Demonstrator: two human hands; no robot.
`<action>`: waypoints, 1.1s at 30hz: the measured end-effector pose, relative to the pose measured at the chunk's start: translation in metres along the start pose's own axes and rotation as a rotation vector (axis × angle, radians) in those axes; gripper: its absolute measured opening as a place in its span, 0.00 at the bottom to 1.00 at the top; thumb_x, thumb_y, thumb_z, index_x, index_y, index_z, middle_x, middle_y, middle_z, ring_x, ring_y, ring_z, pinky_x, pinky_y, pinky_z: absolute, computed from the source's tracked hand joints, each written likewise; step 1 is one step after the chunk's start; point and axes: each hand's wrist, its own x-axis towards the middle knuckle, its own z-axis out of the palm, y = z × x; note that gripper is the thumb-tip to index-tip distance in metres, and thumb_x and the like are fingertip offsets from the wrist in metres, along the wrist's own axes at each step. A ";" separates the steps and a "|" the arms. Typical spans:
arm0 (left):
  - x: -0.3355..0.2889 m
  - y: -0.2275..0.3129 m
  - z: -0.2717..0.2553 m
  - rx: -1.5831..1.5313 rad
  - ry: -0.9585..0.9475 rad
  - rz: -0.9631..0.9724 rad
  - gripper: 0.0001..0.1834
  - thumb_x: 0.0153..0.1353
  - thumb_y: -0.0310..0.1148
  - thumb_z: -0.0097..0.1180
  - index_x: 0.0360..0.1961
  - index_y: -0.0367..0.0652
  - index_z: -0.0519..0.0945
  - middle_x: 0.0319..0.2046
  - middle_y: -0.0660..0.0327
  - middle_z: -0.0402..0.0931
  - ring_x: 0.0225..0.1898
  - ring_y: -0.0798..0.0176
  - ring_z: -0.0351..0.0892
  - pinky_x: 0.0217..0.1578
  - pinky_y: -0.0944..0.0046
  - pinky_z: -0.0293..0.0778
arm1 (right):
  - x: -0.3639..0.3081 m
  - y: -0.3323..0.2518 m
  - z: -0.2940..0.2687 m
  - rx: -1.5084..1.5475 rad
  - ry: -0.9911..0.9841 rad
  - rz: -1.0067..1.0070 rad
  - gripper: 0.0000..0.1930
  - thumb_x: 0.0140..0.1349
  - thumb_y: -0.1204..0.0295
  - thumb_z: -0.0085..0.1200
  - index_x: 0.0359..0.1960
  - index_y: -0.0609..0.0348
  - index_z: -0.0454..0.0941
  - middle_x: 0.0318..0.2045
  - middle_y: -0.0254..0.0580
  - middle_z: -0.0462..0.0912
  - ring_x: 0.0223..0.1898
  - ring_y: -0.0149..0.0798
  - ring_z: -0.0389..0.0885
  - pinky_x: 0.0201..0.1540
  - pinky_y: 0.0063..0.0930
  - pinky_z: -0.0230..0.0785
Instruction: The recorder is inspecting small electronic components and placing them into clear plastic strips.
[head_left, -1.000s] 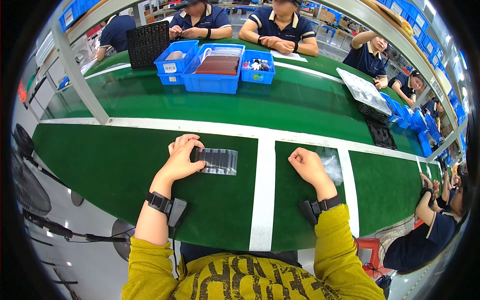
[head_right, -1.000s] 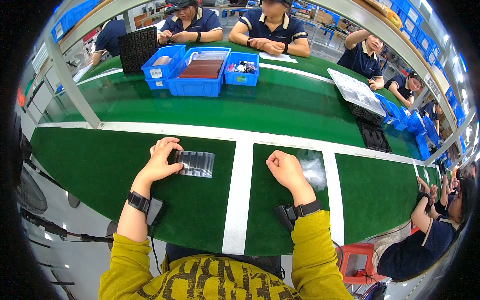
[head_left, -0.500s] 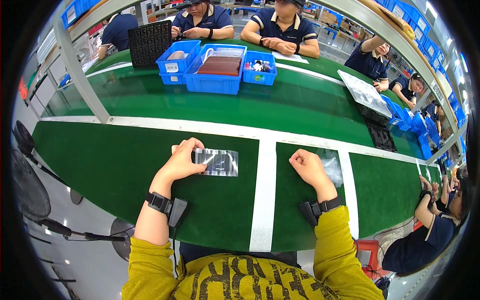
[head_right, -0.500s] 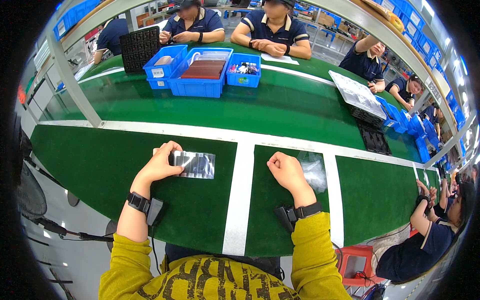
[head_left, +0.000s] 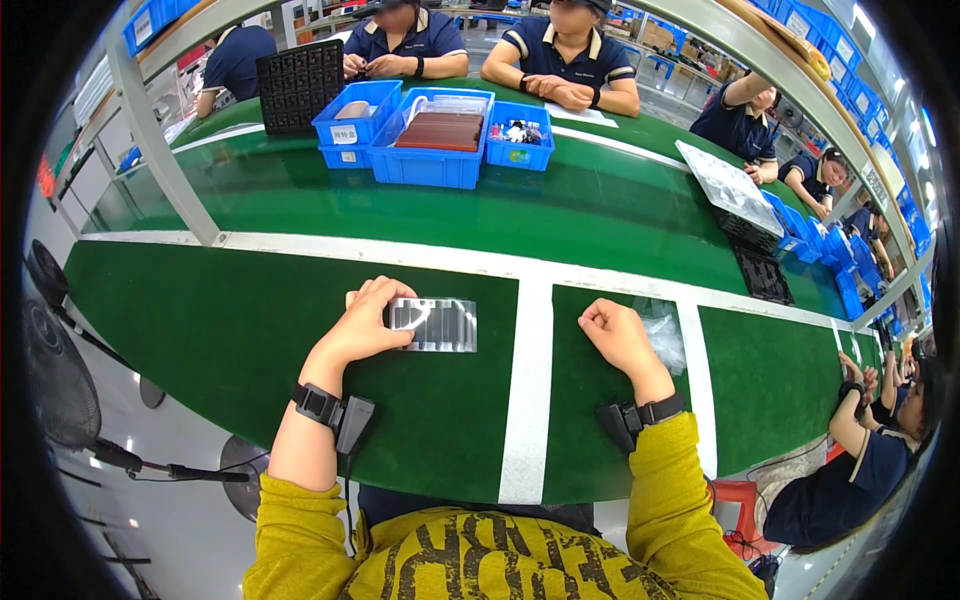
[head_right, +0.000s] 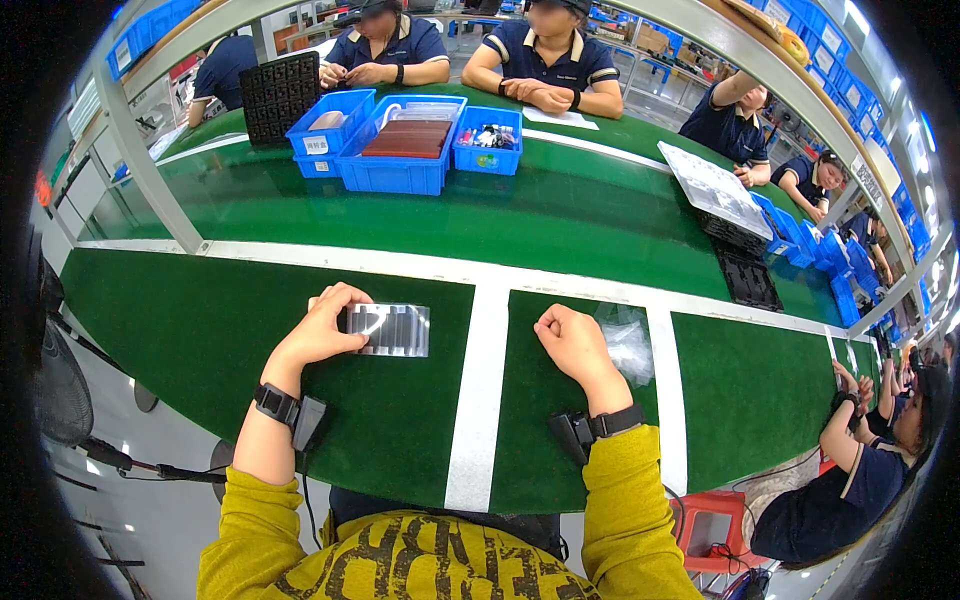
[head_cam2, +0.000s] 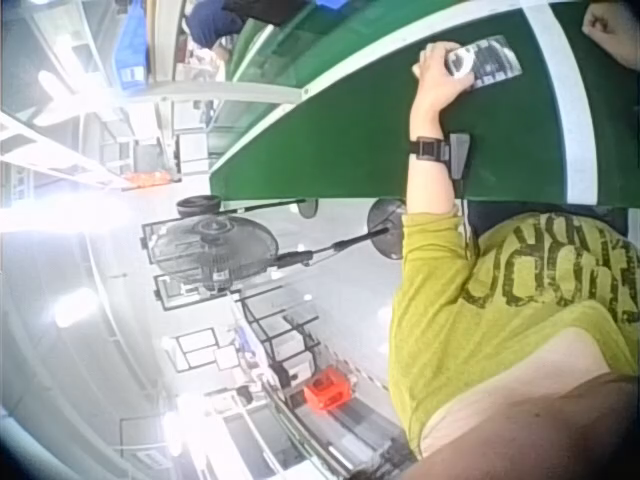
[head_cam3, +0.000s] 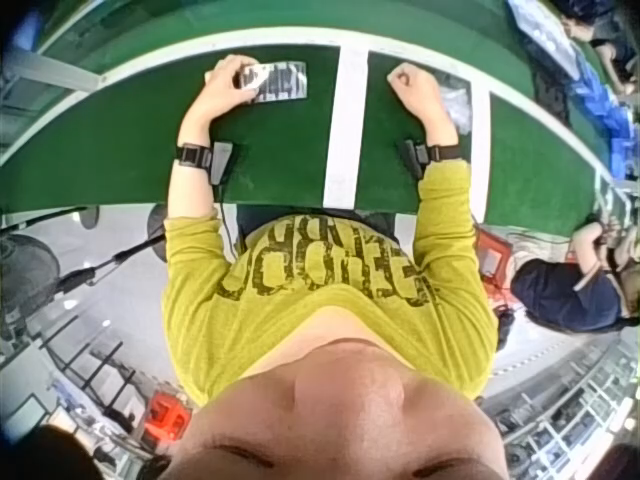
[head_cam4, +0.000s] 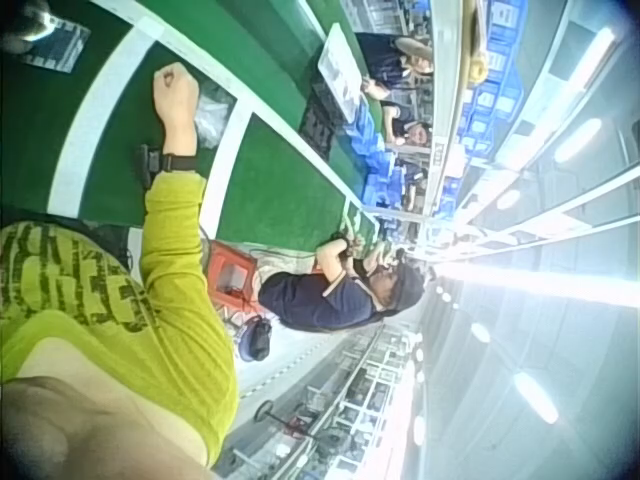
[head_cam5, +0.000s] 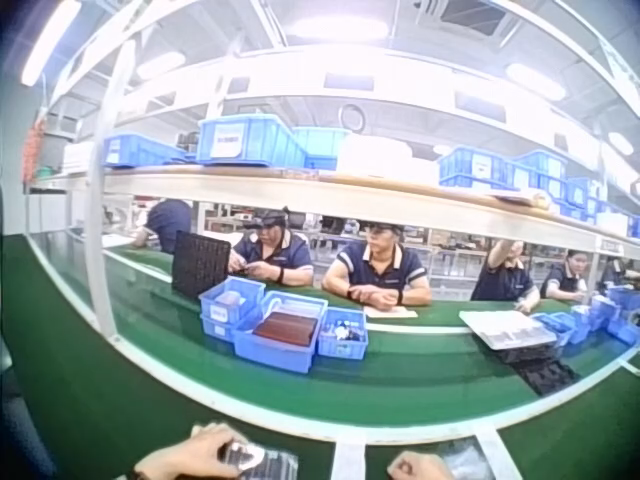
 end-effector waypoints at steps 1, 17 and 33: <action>-0.001 0.000 0.000 -0.002 0.010 0.005 0.24 0.35 0.32 0.60 0.40 0.47 0.74 0.34 0.64 0.69 0.43 0.62 0.65 0.50 0.62 0.54 | 0.000 -0.001 0.000 -0.002 -0.002 0.005 0.06 0.52 0.71 0.55 0.25 0.61 0.74 0.13 0.39 0.71 0.16 0.37 0.69 0.22 0.30 0.62; 0.001 -0.002 0.006 -0.906 -0.067 0.004 0.18 0.44 0.13 0.57 0.35 0.41 0.70 0.33 0.65 0.71 0.37 0.72 0.72 0.37 0.71 0.72 | 0.003 -0.023 0.025 0.562 -0.275 -0.100 0.23 0.53 0.78 0.55 0.52 0.62 0.67 0.50 0.43 0.72 0.55 0.38 0.68 0.55 0.32 0.63; -0.004 0.009 0.010 -0.830 -0.176 0.125 0.23 0.44 0.12 0.44 0.44 0.41 0.70 0.46 0.61 0.72 0.50 0.65 0.69 0.50 0.64 0.65 | -0.008 -0.096 0.096 -0.219 -0.101 -0.469 0.29 0.52 0.66 0.56 0.54 0.70 0.63 0.52 0.59 0.66 0.59 0.56 0.60 0.59 0.49 0.53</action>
